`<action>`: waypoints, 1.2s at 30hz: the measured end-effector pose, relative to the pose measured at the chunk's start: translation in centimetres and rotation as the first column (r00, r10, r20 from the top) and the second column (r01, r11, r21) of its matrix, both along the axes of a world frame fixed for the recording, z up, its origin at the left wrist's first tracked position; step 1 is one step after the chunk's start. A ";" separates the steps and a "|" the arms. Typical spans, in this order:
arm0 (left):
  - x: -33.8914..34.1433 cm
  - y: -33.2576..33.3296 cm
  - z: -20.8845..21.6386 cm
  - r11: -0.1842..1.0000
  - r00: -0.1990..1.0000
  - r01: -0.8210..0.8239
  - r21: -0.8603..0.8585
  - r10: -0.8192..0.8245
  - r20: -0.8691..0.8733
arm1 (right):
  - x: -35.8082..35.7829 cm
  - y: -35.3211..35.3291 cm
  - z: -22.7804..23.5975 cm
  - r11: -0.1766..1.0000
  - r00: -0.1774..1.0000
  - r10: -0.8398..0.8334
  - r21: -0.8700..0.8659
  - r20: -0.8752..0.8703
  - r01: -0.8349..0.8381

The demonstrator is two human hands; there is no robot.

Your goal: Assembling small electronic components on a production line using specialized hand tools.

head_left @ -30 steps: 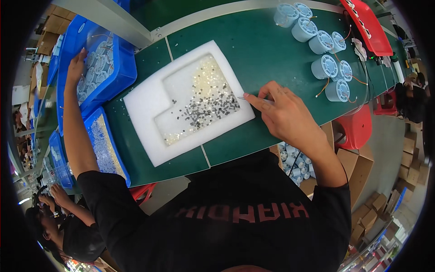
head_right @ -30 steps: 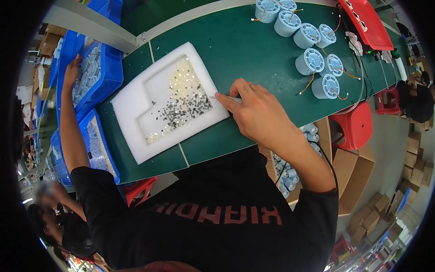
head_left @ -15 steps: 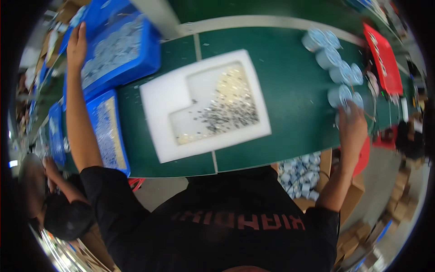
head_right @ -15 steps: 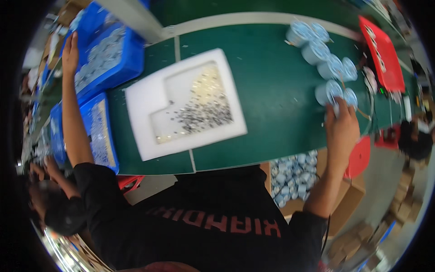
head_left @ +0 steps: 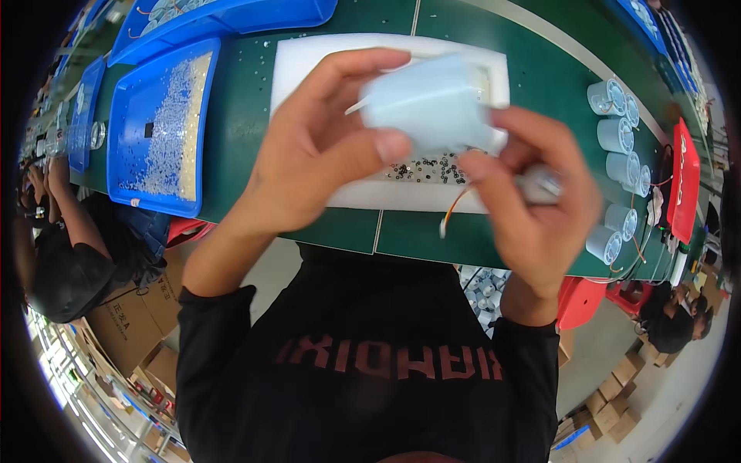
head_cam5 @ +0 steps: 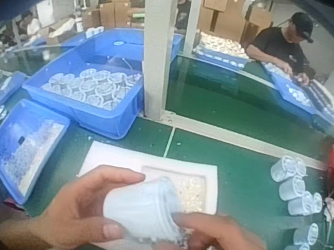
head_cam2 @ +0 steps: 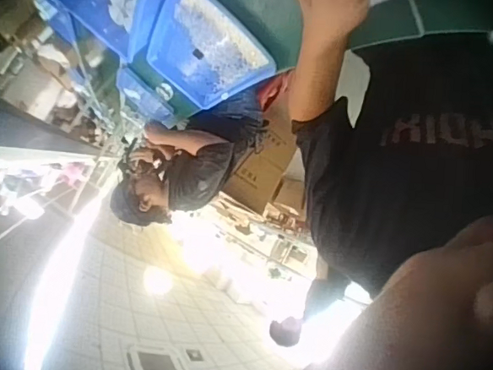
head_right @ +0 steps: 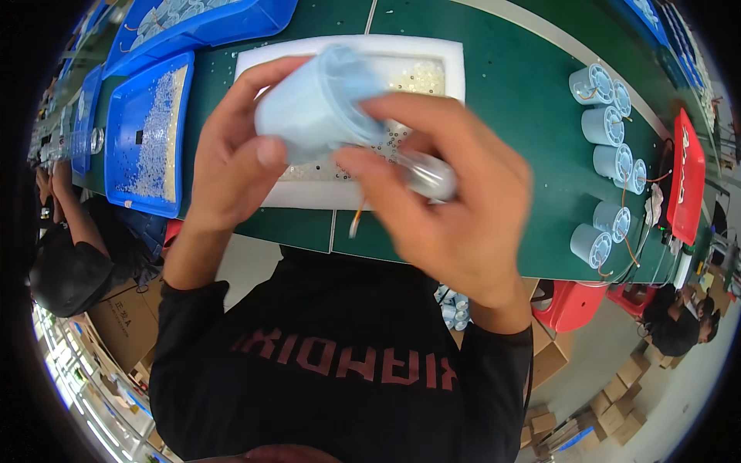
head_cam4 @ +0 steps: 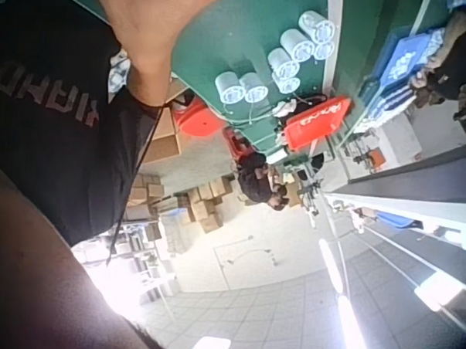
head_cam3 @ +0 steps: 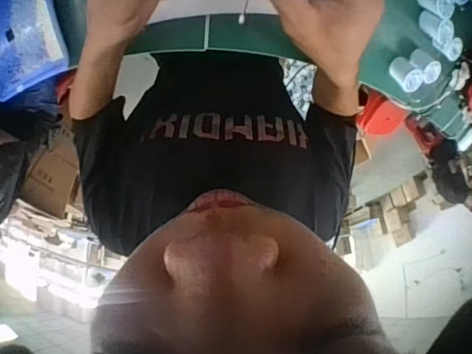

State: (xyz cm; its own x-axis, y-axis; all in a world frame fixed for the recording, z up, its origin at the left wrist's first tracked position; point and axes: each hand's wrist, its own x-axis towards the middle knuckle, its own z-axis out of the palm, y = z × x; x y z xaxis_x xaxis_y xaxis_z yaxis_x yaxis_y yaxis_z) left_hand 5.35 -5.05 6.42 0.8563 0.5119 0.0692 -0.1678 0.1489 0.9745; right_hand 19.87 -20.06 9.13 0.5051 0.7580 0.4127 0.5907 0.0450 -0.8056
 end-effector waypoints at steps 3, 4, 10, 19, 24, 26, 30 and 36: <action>-0.7 1.3 -1.7 0.979 0.996 -0.083 -0.187 0.087 0.014 | -0.1 1.8 -0.6 0.974 0.929 0.214 -0.005 -0.302 -0.226; -1.3 2.4 -2.6 0.961 0.985 -0.141 -0.238 0.160 0.062 | 0.5 1.7 -0.9 0.956 0.902 0.267 -0.026 -0.339 -0.292; -3.3 4.4 -5.3 0.770 0.907 -0.058 -0.636 0.307 0.289 | 2.8 1.8 -3.5 0.918 0.447 0.331 0.174 -0.831 -0.357; -2.7 4.3 -4.6 0.692 0.897 -0.280 -0.665 0.436 0.076 | 0.3 3.3 -6.4 0.979 0.898 0.141 -0.079 -0.417 -0.190; -3.1 4.7 -5.4 0.737 0.912 -0.203 -0.645 0.382 0.149 | -0.1 3.7 -7.5 0.993 0.964 0.098 -0.044 -0.249 -0.112; -3.7 5.7 -6.7 0.873 0.905 0.131 -0.469 0.088 0.417 | -0.1 3.8 -7.5 0.996 0.966 0.043 -0.063 -0.254 -0.061; -3.9 5.2 -6.8 0.831 0.902 0.066 -0.552 0.187 0.390 | -0.1 4.0 -7.6 0.996 0.977 0.005 -0.087 -0.215 -0.025; -4.4 5.3 -7.3 0.840 0.895 0.066 -0.538 0.188 0.404 | -0.2 4.0 -7.7 0.995 0.976 0.020 -0.087 -0.218 -0.040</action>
